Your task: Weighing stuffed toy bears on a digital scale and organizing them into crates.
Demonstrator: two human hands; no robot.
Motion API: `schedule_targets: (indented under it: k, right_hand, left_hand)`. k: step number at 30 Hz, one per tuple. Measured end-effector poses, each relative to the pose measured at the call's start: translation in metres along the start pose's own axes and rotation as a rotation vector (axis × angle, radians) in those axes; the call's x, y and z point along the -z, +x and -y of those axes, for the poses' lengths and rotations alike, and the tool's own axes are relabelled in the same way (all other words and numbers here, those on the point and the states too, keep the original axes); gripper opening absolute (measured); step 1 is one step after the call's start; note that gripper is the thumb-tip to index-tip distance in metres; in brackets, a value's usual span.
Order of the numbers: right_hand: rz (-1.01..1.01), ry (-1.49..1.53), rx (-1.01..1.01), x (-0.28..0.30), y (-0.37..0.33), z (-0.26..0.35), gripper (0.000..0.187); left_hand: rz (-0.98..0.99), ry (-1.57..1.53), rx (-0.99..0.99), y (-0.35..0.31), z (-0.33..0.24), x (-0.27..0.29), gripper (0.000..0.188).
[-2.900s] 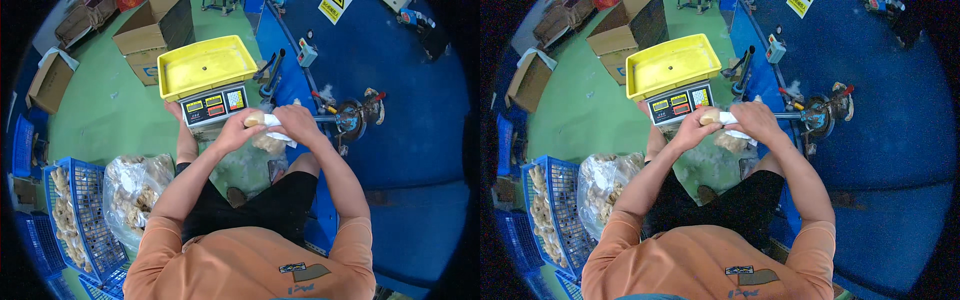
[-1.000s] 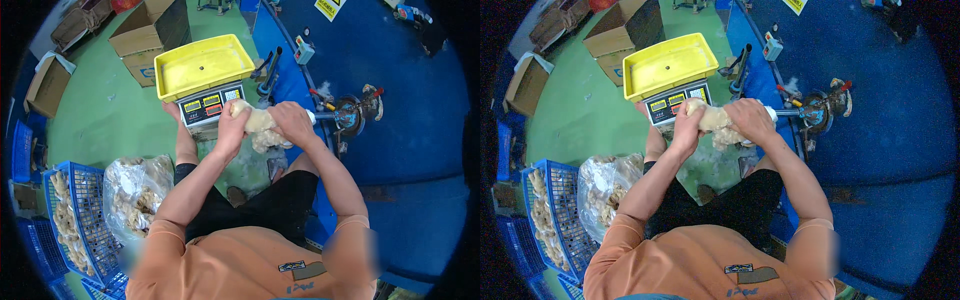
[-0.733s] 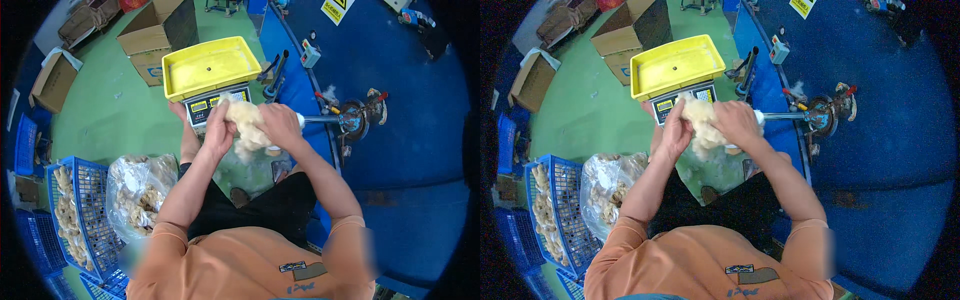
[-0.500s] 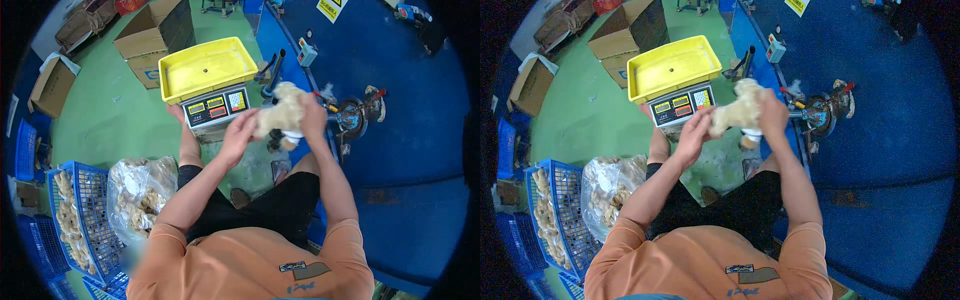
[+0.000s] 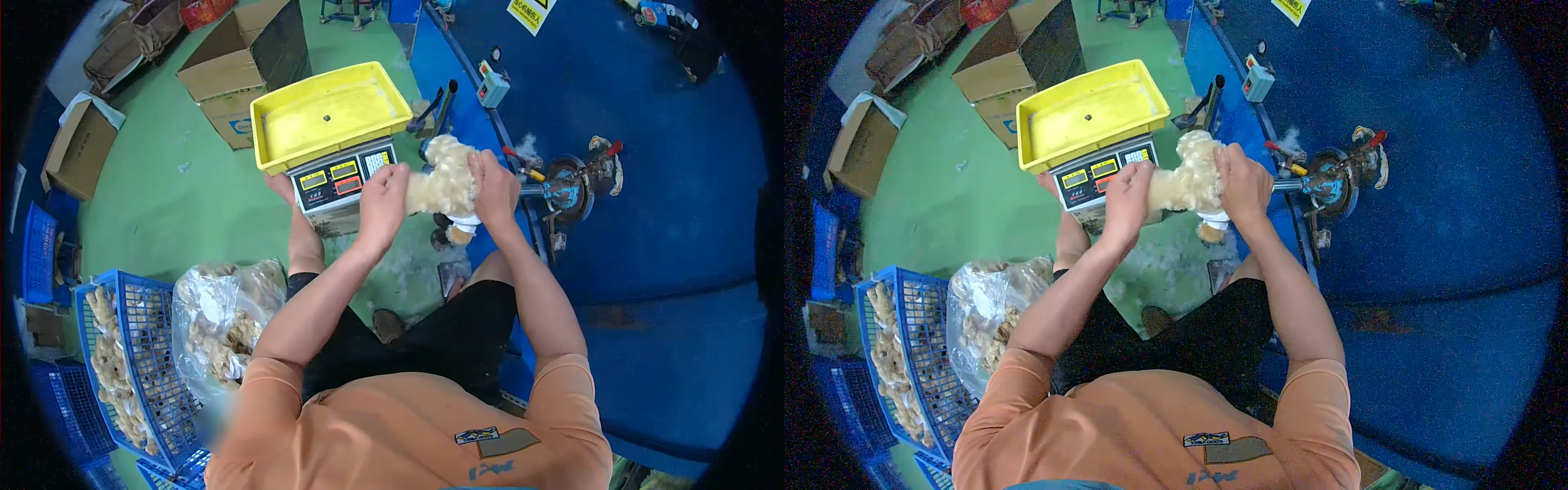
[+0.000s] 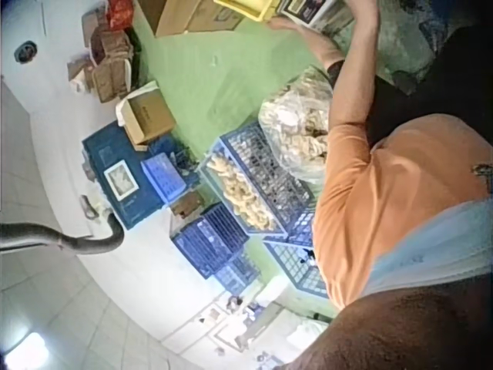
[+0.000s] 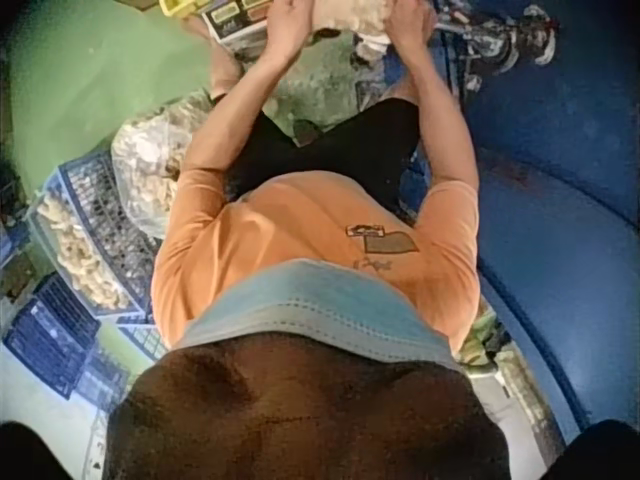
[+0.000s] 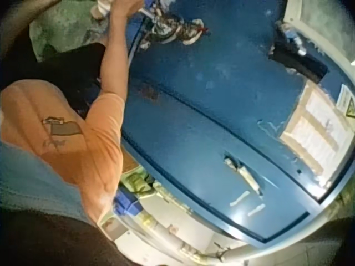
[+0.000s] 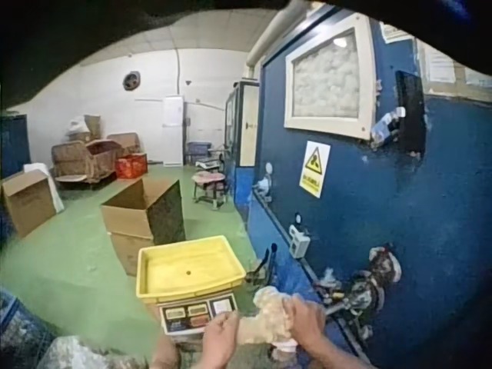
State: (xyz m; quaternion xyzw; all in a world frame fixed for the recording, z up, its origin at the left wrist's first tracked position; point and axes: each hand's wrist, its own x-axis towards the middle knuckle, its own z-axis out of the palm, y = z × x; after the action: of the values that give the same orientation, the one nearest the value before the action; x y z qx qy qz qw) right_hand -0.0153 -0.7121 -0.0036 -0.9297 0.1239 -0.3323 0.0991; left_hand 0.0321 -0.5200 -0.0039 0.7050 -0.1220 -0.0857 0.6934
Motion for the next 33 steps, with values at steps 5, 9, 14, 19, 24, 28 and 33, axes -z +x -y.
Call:
schedule_targets:
  k: [5, 9, 14, 19, 24, 28, 33]
  right_hand:
    - [0.041, -0.008, 0.005, -0.002, -0.001, 0.009, 0.031]
    - [0.086, -0.006, 0.008, -0.005, 0.002, 0.019, 0.030]
    - [0.175, 0.022, 0.024, -0.001, 0.006, 0.035, 0.030]
    - [0.284, 0.027, 0.081, 0.000, 0.008, 0.053, 0.029]
    - [0.379, 0.051, 0.157, 0.000, 0.011, 0.065, 0.028]
    - [0.408, 0.076, 0.176, 0.003, 0.005, 0.065, 0.033]
    - [0.251, 0.243, 0.019, 0.001, 0.010, 0.064, 0.036]
  left_hand:
    - [0.009, -0.087, 0.043, 0.001, 0.012, 0.013, 0.028]
    - [0.003, -0.145, 0.035, 0.004, 0.021, 0.029, 0.027]
    - [0.077, -0.024, -0.034, 0.003, 0.022, 0.056, 0.029]
    - [0.242, 0.441, -0.271, -0.011, 0.015, 0.066, 0.056]
    - [0.312, 0.585, -0.221, -0.035, 0.016, 0.039, 0.094]
    - [0.154, 0.308, -0.318, -0.051, 0.049, 0.024, 0.111]
    - [0.182, 0.368, -0.337, -0.019, 0.023, 0.033, 0.111]
